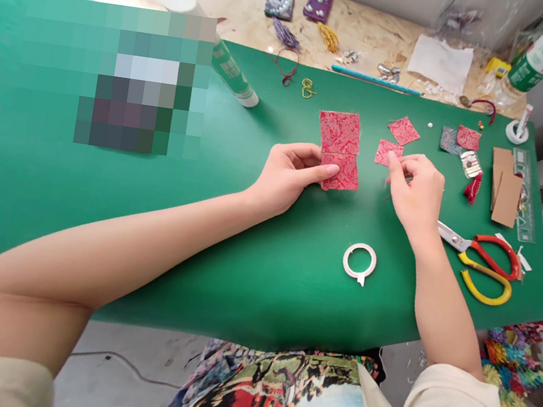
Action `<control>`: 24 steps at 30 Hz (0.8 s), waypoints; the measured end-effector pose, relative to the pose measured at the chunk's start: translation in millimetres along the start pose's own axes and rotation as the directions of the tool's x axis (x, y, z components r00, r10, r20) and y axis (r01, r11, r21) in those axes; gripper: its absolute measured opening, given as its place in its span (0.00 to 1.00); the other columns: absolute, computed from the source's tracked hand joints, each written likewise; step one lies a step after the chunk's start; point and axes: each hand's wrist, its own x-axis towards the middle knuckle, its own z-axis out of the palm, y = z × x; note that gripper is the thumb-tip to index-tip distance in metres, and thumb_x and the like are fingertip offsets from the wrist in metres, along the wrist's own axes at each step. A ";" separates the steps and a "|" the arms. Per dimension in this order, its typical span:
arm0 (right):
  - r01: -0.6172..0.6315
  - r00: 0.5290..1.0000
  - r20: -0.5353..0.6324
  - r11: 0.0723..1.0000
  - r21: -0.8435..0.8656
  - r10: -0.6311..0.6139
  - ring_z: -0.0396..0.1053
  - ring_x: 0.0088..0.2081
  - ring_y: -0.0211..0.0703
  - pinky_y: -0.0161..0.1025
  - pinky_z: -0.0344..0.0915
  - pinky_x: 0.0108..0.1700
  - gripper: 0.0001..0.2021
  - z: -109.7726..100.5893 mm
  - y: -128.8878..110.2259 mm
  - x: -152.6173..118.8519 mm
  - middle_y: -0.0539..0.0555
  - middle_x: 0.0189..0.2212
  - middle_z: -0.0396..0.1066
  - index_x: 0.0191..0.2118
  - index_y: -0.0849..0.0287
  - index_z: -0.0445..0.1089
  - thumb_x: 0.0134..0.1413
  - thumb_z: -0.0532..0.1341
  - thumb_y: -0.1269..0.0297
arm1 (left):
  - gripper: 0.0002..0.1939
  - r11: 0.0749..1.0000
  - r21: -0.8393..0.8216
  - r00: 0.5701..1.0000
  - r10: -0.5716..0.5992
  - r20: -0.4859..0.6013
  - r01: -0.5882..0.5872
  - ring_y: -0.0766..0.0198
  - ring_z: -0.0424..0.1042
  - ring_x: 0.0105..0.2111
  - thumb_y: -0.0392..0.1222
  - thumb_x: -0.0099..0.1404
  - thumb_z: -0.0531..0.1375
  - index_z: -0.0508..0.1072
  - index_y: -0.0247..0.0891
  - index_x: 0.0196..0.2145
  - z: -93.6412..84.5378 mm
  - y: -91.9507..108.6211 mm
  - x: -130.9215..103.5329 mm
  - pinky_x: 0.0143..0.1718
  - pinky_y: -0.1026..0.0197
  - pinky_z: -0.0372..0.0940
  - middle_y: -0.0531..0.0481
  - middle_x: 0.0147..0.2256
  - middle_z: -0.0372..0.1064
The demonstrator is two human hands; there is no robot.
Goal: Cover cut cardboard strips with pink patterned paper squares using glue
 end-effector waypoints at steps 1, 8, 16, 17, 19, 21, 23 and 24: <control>-0.009 1.000 0.020 0.999 0.043 0.008 0.73 0.31 0.40 0.41 0.73 0.36 0.22 1.7 -1.2 -0.9 0.52 0.29 0.76 0.25 0.55 0.72 0.53 0.68 0.41 | 0.23 1.000 0.000 1.000 0.001 0.004 -0.001 0.67 0.70 0.25 0.57 0.46 0.78 0.78 0.36 0.27 0.3 0.3 -0.1 0.29 0.62 0.67 0.51 0.26 0.75; -0.164 0.969 0.235 0.899 0.405 0.070 0.78 0.36 0.43 0.41 0.78 0.40 0.30 26.4 -6.2 -9.9 0.50 0.32 0.79 0.33 0.56 0.75 0.32 0.76 0.35 | 0.24 1.000 0.000 0.999 -0.002 0.050 0.002 0.67 0.70 0.25 0.56 0.45 0.79 0.78 0.35 0.27 1.7 3.0 -1.5 0.29 0.63 0.67 0.52 0.26 0.75; -0.225 0.944 0.321 0.861 0.457 0.077 0.79 0.36 0.46 0.44 0.79 0.43 0.23 27.7 -7.6 -11.2 0.50 0.32 0.80 0.31 0.56 0.78 0.35 0.79 0.45 | 0.23 1.000 0.003 0.998 -0.024 0.060 0.023 0.68 0.70 0.25 0.55 0.45 0.79 0.79 0.34 0.27 1.9 4.2 -3.7 0.29 0.64 0.67 0.52 0.25 0.76; -0.226 0.944 0.323 0.856 0.466 0.073 0.79 0.36 0.46 0.44 0.79 0.43 0.23 27.2 -7.5 -11.1 0.50 0.31 0.80 0.31 0.56 0.78 0.35 0.79 0.45 | 0.23 1.000 0.007 0.998 -0.026 0.059 0.026 0.68 0.70 0.25 0.55 0.45 0.78 0.79 0.34 0.27 1.9 4.4 -3.8 0.29 0.64 0.67 0.52 0.25 0.76; -0.227 0.944 0.321 0.847 0.481 0.071 0.79 0.36 0.45 0.44 0.79 0.43 0.22 27.1 -6.9 -10.9 0.50 0.31 0.80 0.30 0.57 0.78 0.35 0.79 0.46 | 0.23 0.999 0.020 0.998 -0.031 0.062 0.030 0.67 0.70 0.25 0.56 0.46 0.78 0.80 0.34 0.28 1.8 5.1 -3.9 0.29 0.64 0.67 0.51 0.25 0.76; -0.229 0.946 0.315 0.842 0.489 0.074 0.79 0.35 0.44 0.43 0.78 0.42 0.21 27.6 -6.1 -10.7 0.50 0.30 0.80 0.30 0.57 0.78 0.34 0.80 0.49 | 0.24 0.999 0.034 0.997 -0.036 0.061 0.034 0.67 0.71 0.25 0.57 0.46 0.78 0.80 0.34 0.28 1.8 5.9 -4.0 0.29 0.63 0.68 0.51 0.26 0.76; -0.231 0.946 0.315 0.843 0.486 0.078 0.78 0.35 0.44 0.43 0.78 0.41 0.21 28.2 -5.7 -10.6 0.50 0.30 0.80 0.30 0.57 0.78 0.34 0.80 0.49 | 0.25 0.998 0.044 0.998 -0.040 0.058 0.037 0.67 0.70 0.26 0.59 0.46 0.77 0.80 0.34 0.28 1.8 6.8 -4.1 0.30 0.63 0.68 0.51 0.26 0.76; -0.231 0.945 0.317 0.844 0.485 0.077 0.78 0.35 0.44 0.43 0.78 0.41 0.21 28.4 -5.7 -10.6 0.50 0.30 0.80 0.30 0.57 0.77 0.34 0.80 0.49 | 0.26 0.998 0.048 0.998 -0.040 0.057 0.038 0.67 0.70 0.26 0.60 0.46 0.77 0.80 0.33 0.28 1.8 7.2 -4.2 0.30 0.63 0.68 0.51 0.26 0.76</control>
